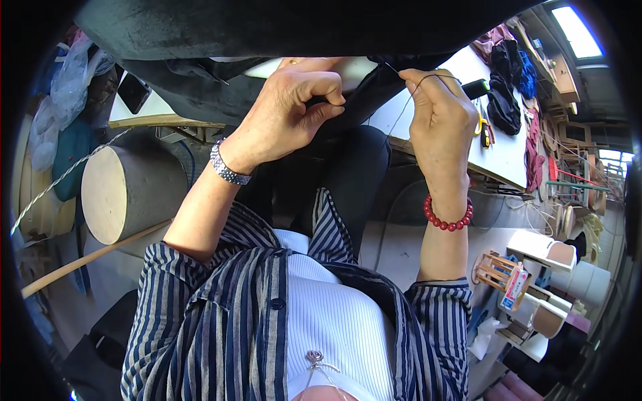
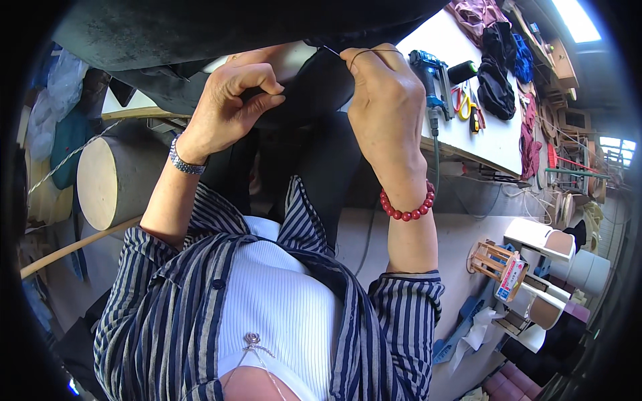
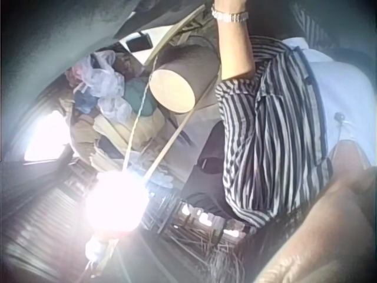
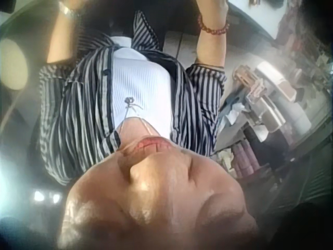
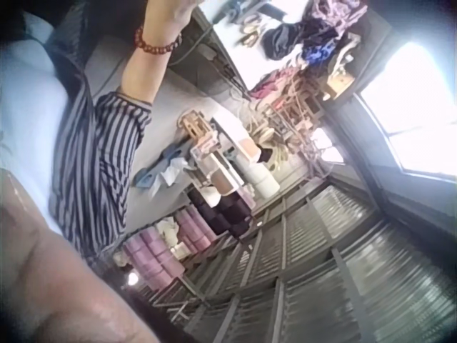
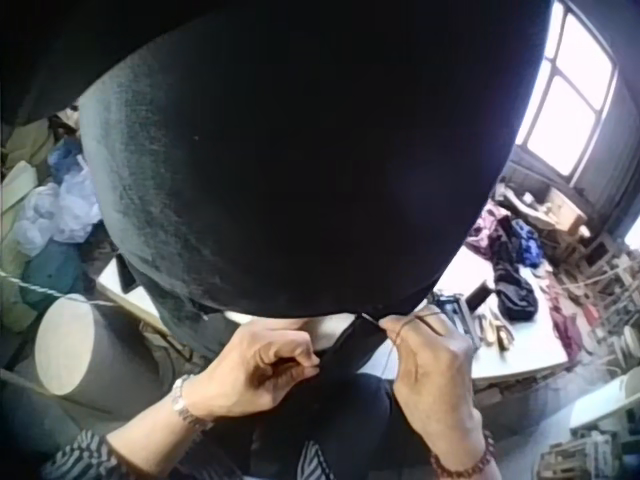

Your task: The recorder is hand-sewing a black fabric upholstery piece at a workbench.

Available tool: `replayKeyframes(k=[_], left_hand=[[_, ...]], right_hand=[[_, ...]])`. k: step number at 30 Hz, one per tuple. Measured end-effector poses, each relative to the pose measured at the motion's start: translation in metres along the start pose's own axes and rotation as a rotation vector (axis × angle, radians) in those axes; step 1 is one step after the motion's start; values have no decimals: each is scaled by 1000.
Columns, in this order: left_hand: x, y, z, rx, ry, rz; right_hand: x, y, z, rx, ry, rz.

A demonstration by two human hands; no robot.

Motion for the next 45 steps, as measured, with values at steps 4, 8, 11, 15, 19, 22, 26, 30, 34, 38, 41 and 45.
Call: replayKeyframes(k=[4,8,11,15,19,22,26,30,34,38,41,45], left_hand=[[5,1,5,3,62,11],[2,-5,7,50,80,26],[-5,-5,1,-21,-2,7],[0,6,-1,-61,8,-14],[0,3,2,-51,76,-43],[1,3,5,-11,56,-74],[3,-2,11,-39,164,15],[-7,-3,0,7,74,-16],[-11,-6,0,54,63,21],[-11,-6,1,121,100,16],[-10,-5,1,105,96,27],[-1,-5,12,85,200,18]], right_hand=[[16,4,-44,-169,-310,336],[138,0,-200,-1087,-797,657],[349,36,-371,1364,-936,1229],[310,56,-329,1120,-745,1044],[138,78,-183,131,-553,346],[80,60,-113,-174,-591,284],[22,27,-31,-190,-199,152],[4,16,-14,-216,-85,67],[-1,12,-9,-140,-4,59],[-7,9,-7,-120,17,74],[-9,5,-2,-2,57,86],[-10,2,1,44,70,120]])
Point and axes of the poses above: each hand's wrist, its own x-axis away from the middle knuckle, its own y-axis out of the back of the hand, z = x × y, the point moved 10 cm from there along -x, towards the middle knuckle, and after that the axes turned 14 degrees about -y, right-handed, at the moved point
